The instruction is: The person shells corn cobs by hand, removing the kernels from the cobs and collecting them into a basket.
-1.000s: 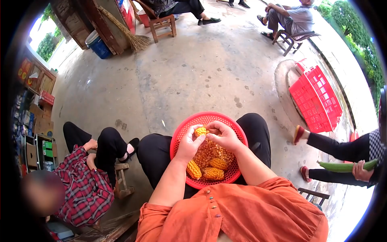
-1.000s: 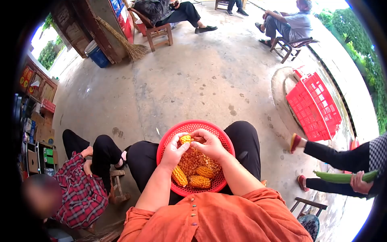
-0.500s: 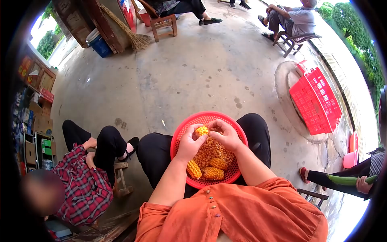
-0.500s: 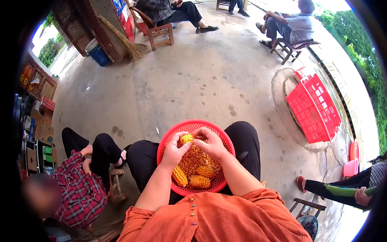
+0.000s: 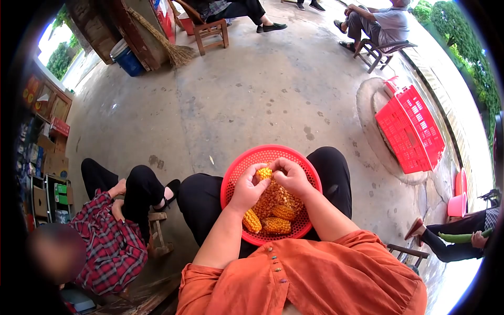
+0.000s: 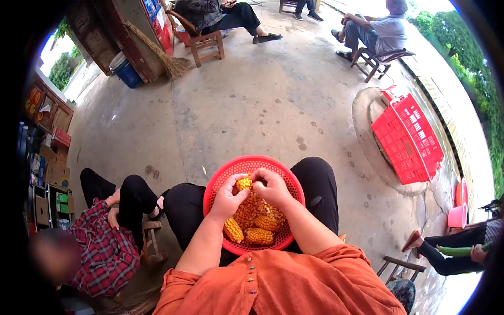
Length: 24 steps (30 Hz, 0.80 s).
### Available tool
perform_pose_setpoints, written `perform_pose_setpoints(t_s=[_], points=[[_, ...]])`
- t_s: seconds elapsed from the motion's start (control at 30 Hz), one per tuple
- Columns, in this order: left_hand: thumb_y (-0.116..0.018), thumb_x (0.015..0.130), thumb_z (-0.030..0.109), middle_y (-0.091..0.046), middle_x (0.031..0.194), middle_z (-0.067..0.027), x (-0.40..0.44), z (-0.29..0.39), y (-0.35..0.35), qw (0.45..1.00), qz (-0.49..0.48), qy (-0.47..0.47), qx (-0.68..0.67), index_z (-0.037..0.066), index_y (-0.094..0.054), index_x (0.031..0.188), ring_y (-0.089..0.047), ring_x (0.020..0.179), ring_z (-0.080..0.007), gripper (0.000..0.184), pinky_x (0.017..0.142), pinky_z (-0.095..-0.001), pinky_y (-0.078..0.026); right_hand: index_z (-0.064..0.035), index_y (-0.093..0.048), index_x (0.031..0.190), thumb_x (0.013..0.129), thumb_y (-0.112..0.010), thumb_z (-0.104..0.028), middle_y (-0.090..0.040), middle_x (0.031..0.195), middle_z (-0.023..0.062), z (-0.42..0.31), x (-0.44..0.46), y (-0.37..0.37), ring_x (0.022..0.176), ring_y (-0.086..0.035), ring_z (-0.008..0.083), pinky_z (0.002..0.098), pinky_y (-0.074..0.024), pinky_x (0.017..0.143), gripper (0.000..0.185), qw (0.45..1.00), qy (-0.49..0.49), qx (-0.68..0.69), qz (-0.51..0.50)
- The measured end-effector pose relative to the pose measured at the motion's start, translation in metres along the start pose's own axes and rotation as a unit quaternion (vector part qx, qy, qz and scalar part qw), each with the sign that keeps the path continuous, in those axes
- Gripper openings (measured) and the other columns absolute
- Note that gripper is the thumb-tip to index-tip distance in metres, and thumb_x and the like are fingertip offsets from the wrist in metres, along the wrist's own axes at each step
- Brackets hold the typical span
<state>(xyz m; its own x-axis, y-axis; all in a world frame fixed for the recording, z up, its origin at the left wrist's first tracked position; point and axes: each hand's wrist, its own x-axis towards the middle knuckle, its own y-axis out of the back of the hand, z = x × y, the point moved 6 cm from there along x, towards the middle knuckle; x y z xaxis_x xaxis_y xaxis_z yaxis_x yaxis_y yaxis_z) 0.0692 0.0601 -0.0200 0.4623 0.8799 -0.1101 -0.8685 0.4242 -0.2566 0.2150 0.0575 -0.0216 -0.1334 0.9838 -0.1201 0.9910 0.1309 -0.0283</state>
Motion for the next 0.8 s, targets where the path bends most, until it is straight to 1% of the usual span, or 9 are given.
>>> perform_pose_setpoints(t_s=[0.2,0.4,0.47,0.53,0.57,0.6,0.63,0.67,0.8], points=[[-0.061,0.091,-0.002,-0.060,0.114,-0.0039,0.000,0.002,-0.002,1.000,-0.002,-0.004,-0.004,0.003,-0.050,0.128,-0.057,0.106,-0.0109,0.039,0.092,-0.0260,-0.047,-0.0016,-0.061,0.098,0.078,-0.052,0.003,-0.061,0.092,0.0004,0.008,0.002,0.007,0.085,-0.056,0.0082,0.0243,-0.0471,0.078,0.022,0.999,0.016,-0.024,0.013],[-0.059,0.092,-0.001,-0.059,0.115,-0.0045,0.001,0.001,0.000,1.000,-0.004,-0.007,-0.004,0.003,-0.049,0.130,-0.057,0.108,-0.0117,0.039,0.093,-0.0271,-0.047,-0.0016,-0.061,0.102,0.086,-0.060,-0.002,-0.061,0.093,0.0008,0.000,0.001,0.004,0.091,-0.057,0.0090,0.0254,-0.0473,0.083,0.016,0.998,-0.007,0.067,-0.018],[-0.059,0.093,0.000,-0.060,0.116,-0.0049,-0.005,0.001,0.004,1.000,-0.013,-0.024,0.011,0.003,-0.049,0.130,-0.057,0.108,-0.0123,0.038,0.093,-0.0279,-0.048,-0.0023,-0.062,0.106,0.091,-0.062,-0.012,-0.063,0.096,0.0019,0.005,0.001,0.001,0.093,-0.059,0.0127,0.0293,-0.0488,0.086,0.018,0.996,-0.008,0.077,-0.033],[-0.059,0.091,-0.001,-0.059,0.116,-0.0063,-0.014,-0.009,0.023,0.998,0.031,-0.014,-0.045,0.003,-0.051,0.127,-0.058,0.107,-0.0135,0.037,0.092,-0.0281,-0.048,-0.0032,-0.063,0.108,0.092,-0.062,-0.018,-0.065,0.098,0.0053,0.028,-0.002,-0.007,0.094,-0.062,0.0167,0.0346,-0.0505,0.085,0.022,0.874,-0.191,0.442,0.056],[-0.060,0.091,-0.002,-0.059,0.116,-0.0071,-0.010,-0.018,0.024,0.996,0.033,-0.004,-0.078,0.003,-0.052,0.126,-0.058,0.106,-0.0141,0.036,0.091,-0.0282,-0.048,-0.0032,-0.063,0.108,0.092,-0.062,-0.018,-0.065,0.098,0.0053,0.028,-0.003,-0.003,0.094,-0.062,0.0167,0.0346,-0.0505,0.085,0.022,0.878,-0.173,0.436,0.089],[-0.060,0.090,-0.003,-0.059,0.116,-0.0078,0.001,-0.027,0.016,0.993,0.024,0.010,-0.112,0.002,-0.053,0.125,-0.058,0.106,-0.0147,0.036,0.091,-0.0283,-0.048,-0.0031,-0.063,0.102,0.087,-0.063,-0.016,-0.065,0.094,0.0069,0.017,0.000,0.001,0.090,-0.061,0.0190,0.0353,-0.0505,0.082,0.020,0.958,-0.067,0.270,0.071],[-0.060,0.089,-0.003,-0.059,0.114,-0.0080,-0.005,0.011,0.000,0.996,0.006,-0.031,0.087,0.002,-0.054,0.123,-0.058,0.105,-0.0163,0.035,0.091,-0.0288,-0.048,-0.0030,-0.063,0.097,0.083,-0.064,-0.014,-0.064,0.089,0.0084,0.006,0.002,0.001,0.086,-0.061,0.0213,0.0360,-0.0506,0.079,0.017,0.995,0.026,0.081,0.055],[-0.058,0.089,-0.005,-0.059,0.113,-0.0069,-0.002,0.007,0.004,0.986,0.020,-0.080,0.146,0.002,-0.054,0.121,-0.058,0.104,-0.0156,0.034,0.090,-0.0279,-0.048,-0.0028,-0.062,0.091,0.079,-0.064,-0.011,-0.064,0.085,0.0099,0.000,0.004,-0.002,0.082,-0.061,0.0235,0.0366,-0.0506,0.077,0.015,0.988,0.098,-0.117,0.034],[-0.058,0.089,-0.007,-0.057,0.112,-0.0056,-0.003,0.016,-0.007,0.991,0.013,-0.042,0.125,0.002,-0.052,0.123,-0.057,0.103,-0.0139,0.035,0.090,-0.0262,-0.047,-0.0006,-0.061,0.091,0.076,-0.061,-0.007,-0.062,0.084,0.0142,-0.011,-0.002,0.000,0.079,-0.061,0.0256,0.0356,-0.0503,0.072,0.017,0.980,0.123,-0.142,0.066]])
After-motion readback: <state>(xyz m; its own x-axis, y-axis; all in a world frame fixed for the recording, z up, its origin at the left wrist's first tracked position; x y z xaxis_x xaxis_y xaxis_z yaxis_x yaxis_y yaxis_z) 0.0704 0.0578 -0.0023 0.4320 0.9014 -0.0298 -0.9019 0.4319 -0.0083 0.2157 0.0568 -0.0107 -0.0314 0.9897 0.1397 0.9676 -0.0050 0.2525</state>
